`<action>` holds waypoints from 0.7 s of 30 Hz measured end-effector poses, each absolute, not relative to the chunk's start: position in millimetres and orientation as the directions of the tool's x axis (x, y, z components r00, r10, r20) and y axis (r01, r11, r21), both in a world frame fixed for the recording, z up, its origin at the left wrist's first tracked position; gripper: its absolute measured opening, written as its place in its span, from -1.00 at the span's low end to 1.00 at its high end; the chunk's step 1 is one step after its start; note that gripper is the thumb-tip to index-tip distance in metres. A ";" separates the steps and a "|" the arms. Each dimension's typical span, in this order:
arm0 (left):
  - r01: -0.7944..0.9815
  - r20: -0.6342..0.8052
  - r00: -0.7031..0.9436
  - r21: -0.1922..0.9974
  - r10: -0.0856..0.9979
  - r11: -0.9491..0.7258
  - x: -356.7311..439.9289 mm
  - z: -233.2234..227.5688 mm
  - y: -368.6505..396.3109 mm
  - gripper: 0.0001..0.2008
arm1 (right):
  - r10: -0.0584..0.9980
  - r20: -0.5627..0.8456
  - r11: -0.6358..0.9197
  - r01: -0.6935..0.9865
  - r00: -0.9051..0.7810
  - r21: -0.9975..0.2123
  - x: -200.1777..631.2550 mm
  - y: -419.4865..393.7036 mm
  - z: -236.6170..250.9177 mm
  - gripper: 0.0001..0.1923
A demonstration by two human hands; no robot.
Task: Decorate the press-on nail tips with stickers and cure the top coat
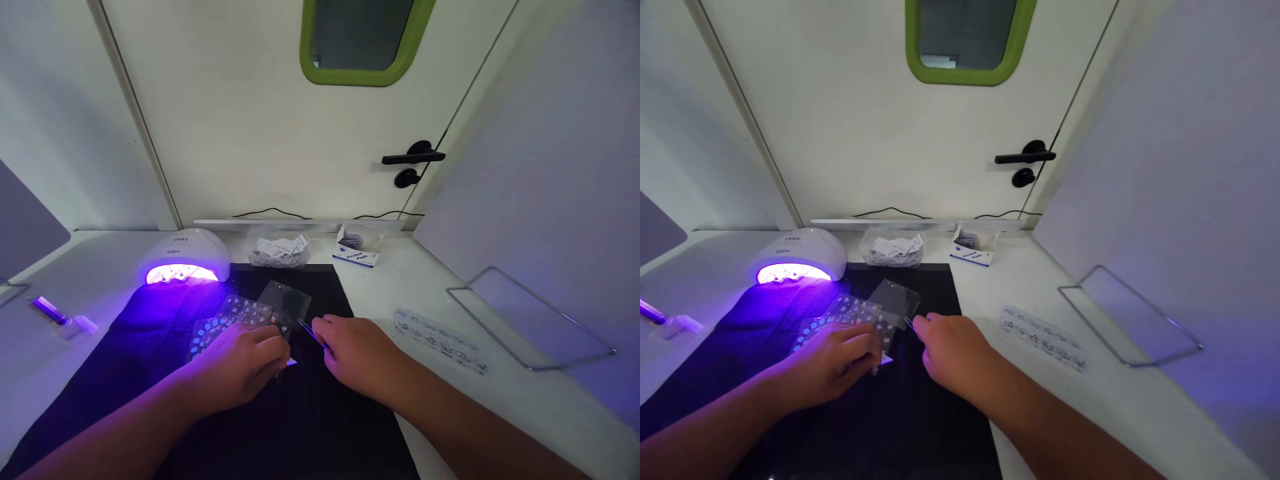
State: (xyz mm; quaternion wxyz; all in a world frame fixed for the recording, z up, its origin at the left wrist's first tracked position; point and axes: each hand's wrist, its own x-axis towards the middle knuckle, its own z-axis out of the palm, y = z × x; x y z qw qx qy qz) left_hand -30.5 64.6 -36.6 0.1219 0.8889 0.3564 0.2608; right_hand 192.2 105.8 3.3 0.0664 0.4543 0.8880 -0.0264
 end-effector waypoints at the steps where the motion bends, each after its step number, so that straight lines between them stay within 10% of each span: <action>1: 0.567 0.375 0.613 0.404 0.695 -0.718 -30.5 -36.9 64.3 -0.86 | 0.801 -0.140 0.589 0.808 -0.582 0.012 192.5 107.1 3.2 -0.86; 21: 0.565 0.353 0.636 0.393 0.686 -0.725 -34.3 -37.2 64.3 -0.86 | 0.777 -0.080 0.625 0.781 -0.624 -0.023 201.6 126.2 5.1 -0.89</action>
